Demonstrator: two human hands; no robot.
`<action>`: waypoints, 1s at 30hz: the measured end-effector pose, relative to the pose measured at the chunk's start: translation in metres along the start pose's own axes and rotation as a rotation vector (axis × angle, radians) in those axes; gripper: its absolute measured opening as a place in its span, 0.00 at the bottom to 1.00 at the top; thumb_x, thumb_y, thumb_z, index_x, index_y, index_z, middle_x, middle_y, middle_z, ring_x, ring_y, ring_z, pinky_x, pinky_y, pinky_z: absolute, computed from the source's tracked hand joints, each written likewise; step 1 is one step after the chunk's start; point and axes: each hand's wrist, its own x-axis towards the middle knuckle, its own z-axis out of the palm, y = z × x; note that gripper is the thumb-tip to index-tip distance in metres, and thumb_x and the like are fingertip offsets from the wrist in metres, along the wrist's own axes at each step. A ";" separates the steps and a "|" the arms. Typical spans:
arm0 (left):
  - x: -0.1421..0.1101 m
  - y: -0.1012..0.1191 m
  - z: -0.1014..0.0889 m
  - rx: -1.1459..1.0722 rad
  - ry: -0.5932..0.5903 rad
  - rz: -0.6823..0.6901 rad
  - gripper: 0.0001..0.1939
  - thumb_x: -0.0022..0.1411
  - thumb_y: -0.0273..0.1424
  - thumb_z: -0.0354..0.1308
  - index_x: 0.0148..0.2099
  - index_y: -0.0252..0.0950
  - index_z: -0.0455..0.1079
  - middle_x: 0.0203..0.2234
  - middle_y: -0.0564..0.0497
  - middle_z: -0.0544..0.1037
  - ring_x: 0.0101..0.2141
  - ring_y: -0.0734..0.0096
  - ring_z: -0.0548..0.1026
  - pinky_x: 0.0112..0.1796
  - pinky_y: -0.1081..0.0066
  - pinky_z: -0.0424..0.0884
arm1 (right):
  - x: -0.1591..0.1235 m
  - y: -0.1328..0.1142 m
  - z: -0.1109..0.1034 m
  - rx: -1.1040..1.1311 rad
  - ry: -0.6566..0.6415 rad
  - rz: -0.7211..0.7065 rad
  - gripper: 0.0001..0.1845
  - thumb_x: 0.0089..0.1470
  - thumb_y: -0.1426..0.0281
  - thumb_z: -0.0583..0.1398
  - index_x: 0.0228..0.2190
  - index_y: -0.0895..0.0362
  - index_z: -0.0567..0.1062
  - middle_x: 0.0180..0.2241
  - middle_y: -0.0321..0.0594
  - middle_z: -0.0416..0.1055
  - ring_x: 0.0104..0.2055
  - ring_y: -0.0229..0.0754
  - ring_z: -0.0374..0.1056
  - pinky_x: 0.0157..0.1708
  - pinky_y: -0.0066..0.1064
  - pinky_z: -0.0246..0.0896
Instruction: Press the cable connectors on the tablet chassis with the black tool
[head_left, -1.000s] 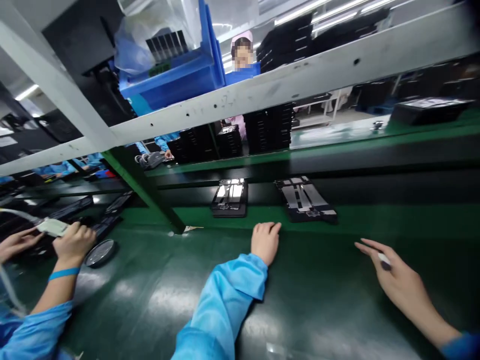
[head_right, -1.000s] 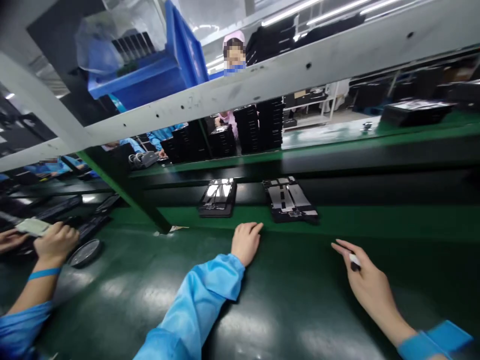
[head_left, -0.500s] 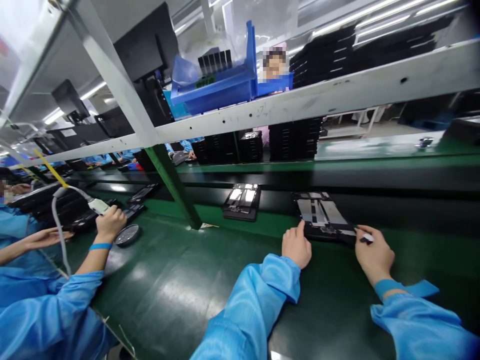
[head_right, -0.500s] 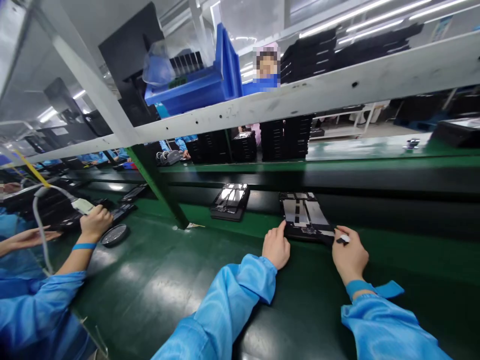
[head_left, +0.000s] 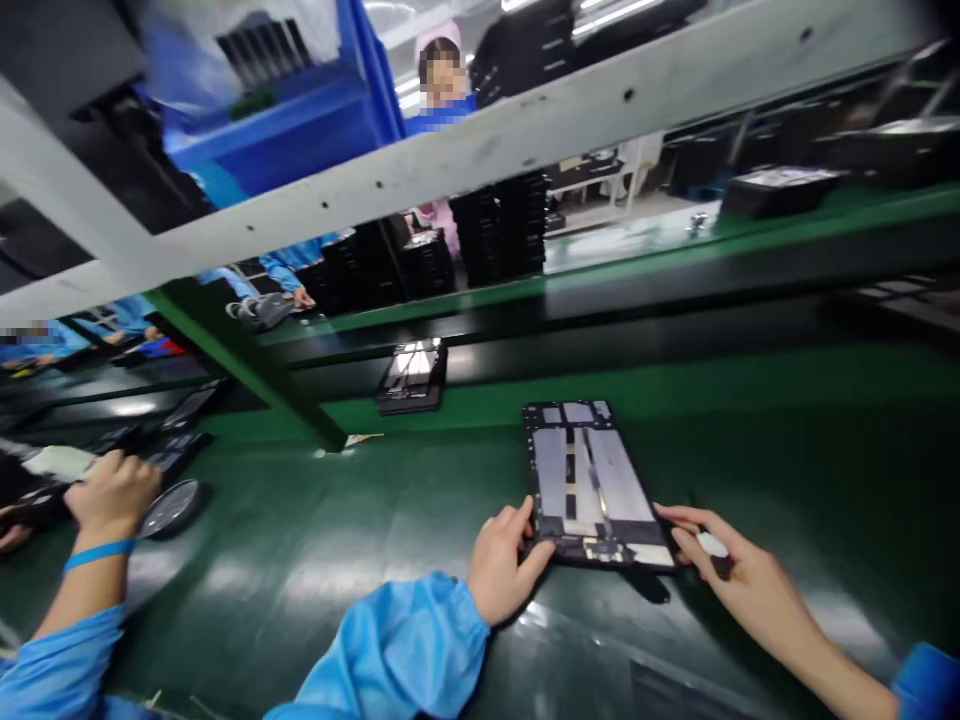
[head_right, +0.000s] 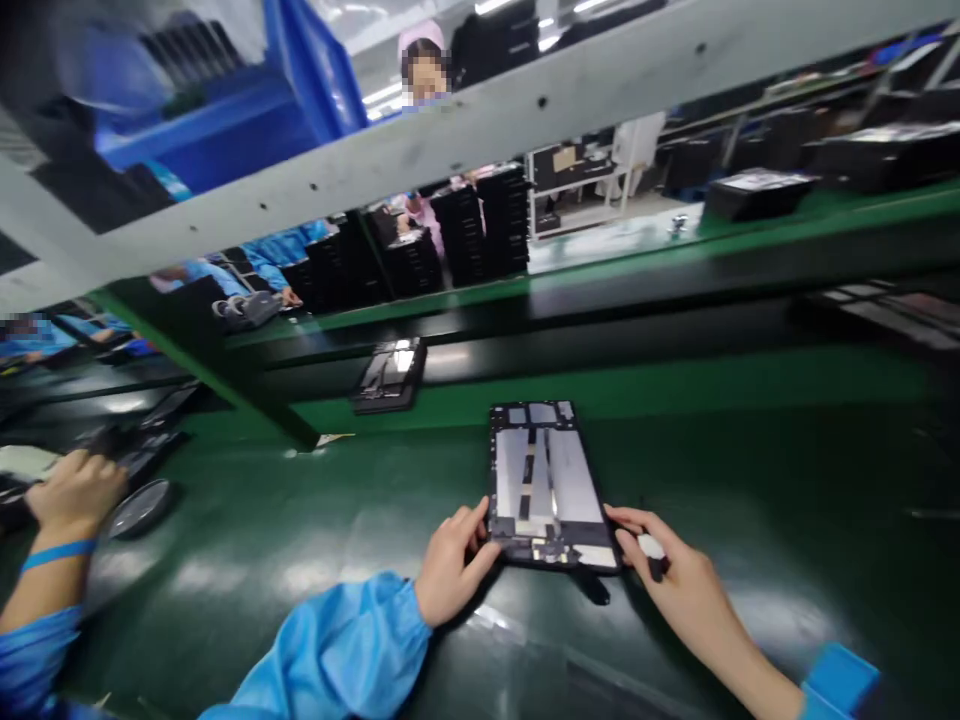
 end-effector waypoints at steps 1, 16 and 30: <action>-0.012 0.001 -0.001 0.021 -0.020 0.025 0.28 0.65 0.40 0.52 0.64 0.35 0.59 0.34 0.48 0.70 0.34 0.70 0.68 0.40 0.65 0.67 | -0.011 -0.002 -0.004 -0.010 -0.024 -0.005 0.28 0.49 0.48 0.57 0.42 0.56 0.77 0.31 0.43 0.76 0.23 0.41 0.70 0.23 0.27 0.65; -0.026 0.023 -0.006 -0.011 0.061 0.364 0.13 0.65 0.35 0.56 0.49 0.36 0.70 0.37 0.47 0.74 0.36 0.74 0.72 0.37 0.74 0.71 | -0.108 -0.076 0.015 -0.228 -0.334 -0.537 0.14 0.57 0.75 0.55 0.42 0.53 0.76 0.39 0.43 0.76 0.40 0.44 0.73 0.40 0.32 0.72; -0.023 0.023 -0.001 -0.077 0.055 0.401 0.06 0.65 0.30 0.56 0.41 0.37 0.73 0.33 0.51 0.75 0.35 0.75 0.72 0.37 0.74 0.68 | -0.076 -0.065 0.006 -0.205 -0.490 -0.760 0.17 0.59 0.79 0.52 0.46 0.57 0.73 0.47 0.46 0.73 0.49 0.45 0.69 0.49 0.37 0.66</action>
